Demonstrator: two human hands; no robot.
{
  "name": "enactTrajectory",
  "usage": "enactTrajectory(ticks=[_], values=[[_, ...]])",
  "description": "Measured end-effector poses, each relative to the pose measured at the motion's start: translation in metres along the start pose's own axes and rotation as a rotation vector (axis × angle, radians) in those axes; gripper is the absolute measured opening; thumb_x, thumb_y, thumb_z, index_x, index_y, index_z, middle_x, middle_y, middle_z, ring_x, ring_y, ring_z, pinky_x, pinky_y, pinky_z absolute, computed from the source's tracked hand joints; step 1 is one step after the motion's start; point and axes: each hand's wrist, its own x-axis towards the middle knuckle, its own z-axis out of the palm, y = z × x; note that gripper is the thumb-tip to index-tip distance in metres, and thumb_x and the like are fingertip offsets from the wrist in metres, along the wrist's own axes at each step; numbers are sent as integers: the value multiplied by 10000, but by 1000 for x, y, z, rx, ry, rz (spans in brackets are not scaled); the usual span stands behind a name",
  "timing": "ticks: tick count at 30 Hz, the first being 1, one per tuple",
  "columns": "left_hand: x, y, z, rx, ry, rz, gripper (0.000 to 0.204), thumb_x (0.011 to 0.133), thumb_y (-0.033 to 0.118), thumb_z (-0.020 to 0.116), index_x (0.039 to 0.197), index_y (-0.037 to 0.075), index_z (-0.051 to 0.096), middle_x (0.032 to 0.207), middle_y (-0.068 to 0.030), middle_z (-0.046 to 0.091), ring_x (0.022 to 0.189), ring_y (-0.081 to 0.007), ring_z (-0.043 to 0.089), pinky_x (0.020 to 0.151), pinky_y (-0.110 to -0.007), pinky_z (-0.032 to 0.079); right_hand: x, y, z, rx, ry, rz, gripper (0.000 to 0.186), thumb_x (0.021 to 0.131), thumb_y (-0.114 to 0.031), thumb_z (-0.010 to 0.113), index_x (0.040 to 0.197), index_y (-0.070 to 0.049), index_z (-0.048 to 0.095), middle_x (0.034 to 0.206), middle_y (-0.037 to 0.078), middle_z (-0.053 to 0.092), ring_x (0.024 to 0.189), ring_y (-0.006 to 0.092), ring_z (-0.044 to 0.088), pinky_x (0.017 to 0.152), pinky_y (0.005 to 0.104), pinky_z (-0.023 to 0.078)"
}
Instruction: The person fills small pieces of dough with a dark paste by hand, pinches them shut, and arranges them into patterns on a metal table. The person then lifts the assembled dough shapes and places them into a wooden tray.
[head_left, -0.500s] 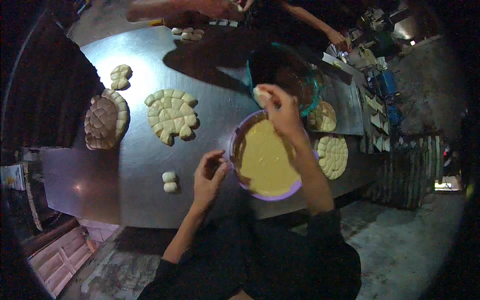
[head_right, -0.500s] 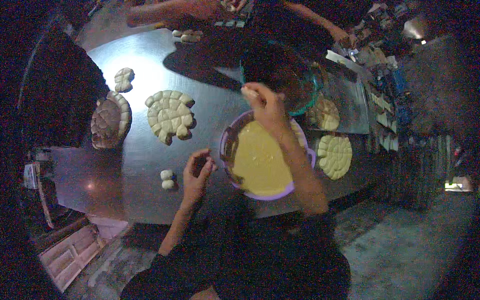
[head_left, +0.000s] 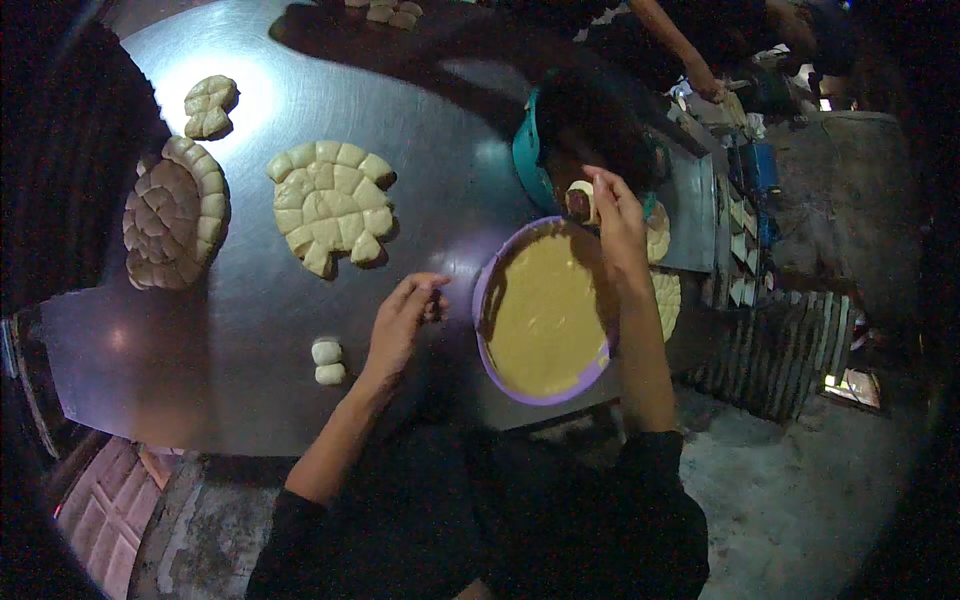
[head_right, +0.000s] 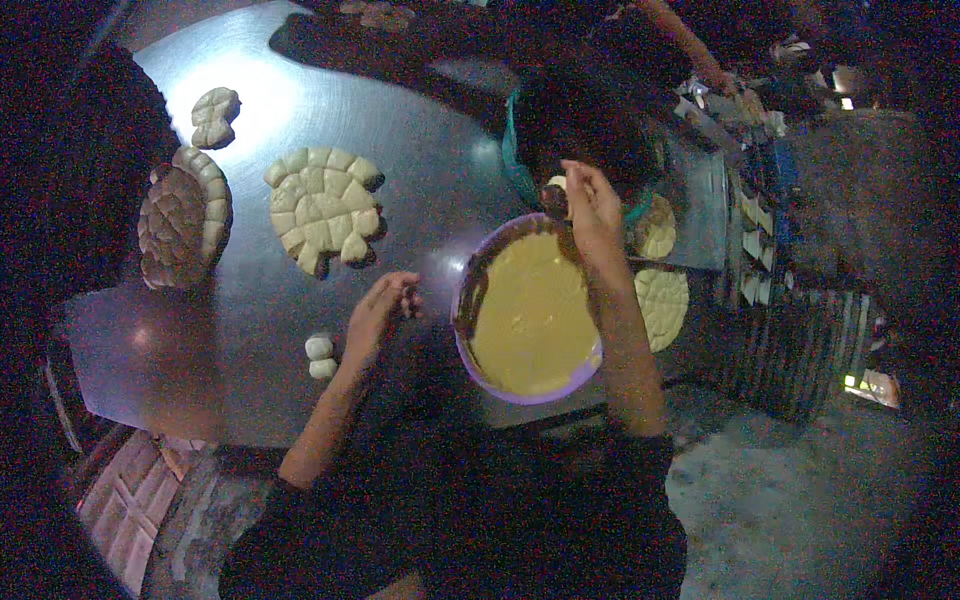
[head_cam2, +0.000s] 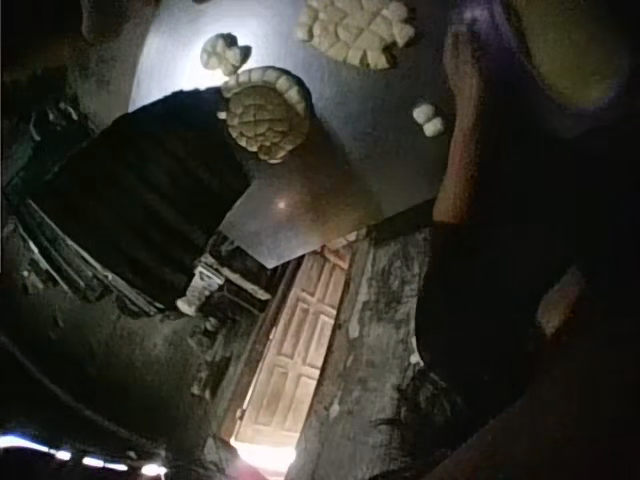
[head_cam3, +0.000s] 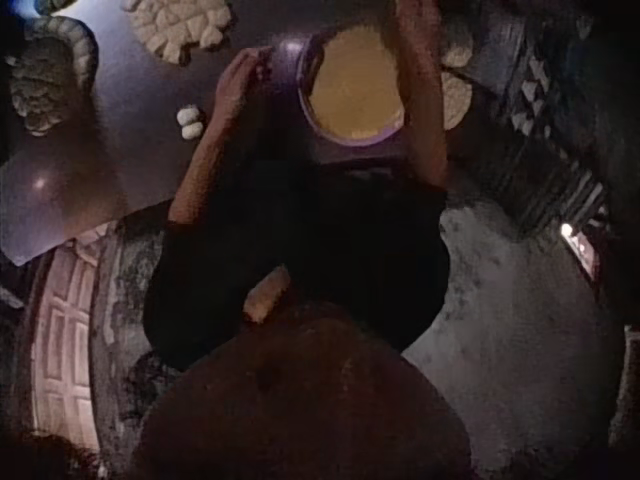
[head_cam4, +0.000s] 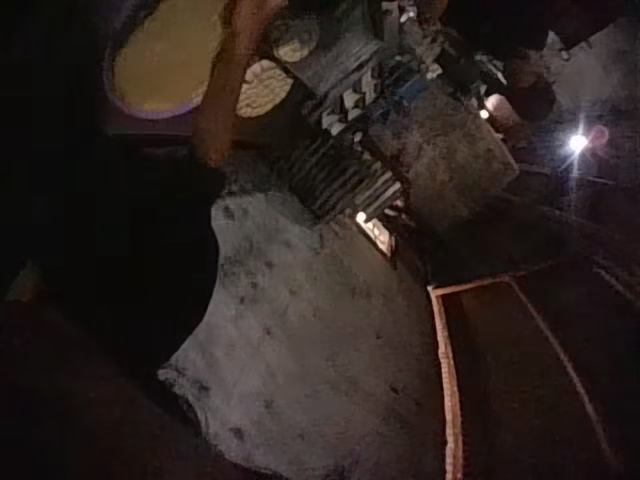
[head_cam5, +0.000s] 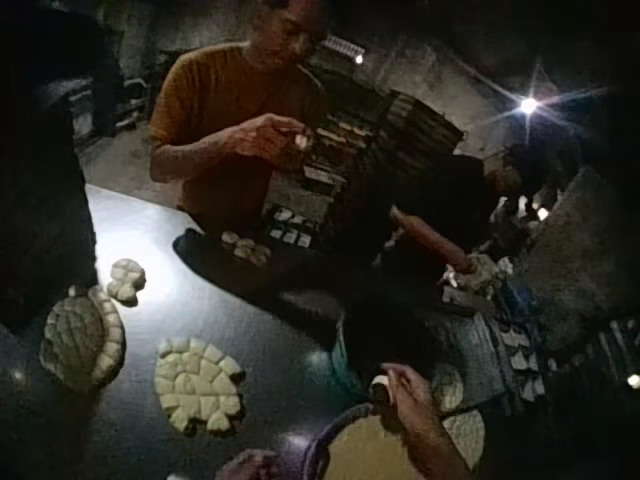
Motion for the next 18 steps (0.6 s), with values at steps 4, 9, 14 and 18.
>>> enactTrajectory(ticks=[4,9,14,18], values=[[-27,39,60,16,-107,104,433,1013,367,455,1266,28,545,1130,-63,609,1029,-150,572,912,-305,441,-85,-45,21,733,-217,8,329,963,-144,550,1266,-21,518,1082,70,622,916,104,594,772,255,498],[-73,56,99,-368,-193,-122,472,988,366,520,1294,7,512,1270,-84,574,1163,-170,531,1010,-346,402,-149,-42,16,713,-283,-184,335,953,-150,584,1245,-1,513,1120,103,620,1001,166,609,862,309,511],[-98,19,125,-571,-8,-106,419,978,353,538,1244,29,549,1218,-65,597,1139,-155,544,990,-332,418,-181,0,-21,645,-414,-353,437,888,-193,693,1250,13,557,1224,119,571,1114,222,581,905,330,520],[-129,0,140,-348,-57,99,379,923,196,629,1251,14,573,1301,-68,528,1174,-161,527,1017,-333,411,-213,-21,-46,11,-280,-618,560,799,29,699,1326,24,511,1340,161,484,1178,279,556,979,374,504]])
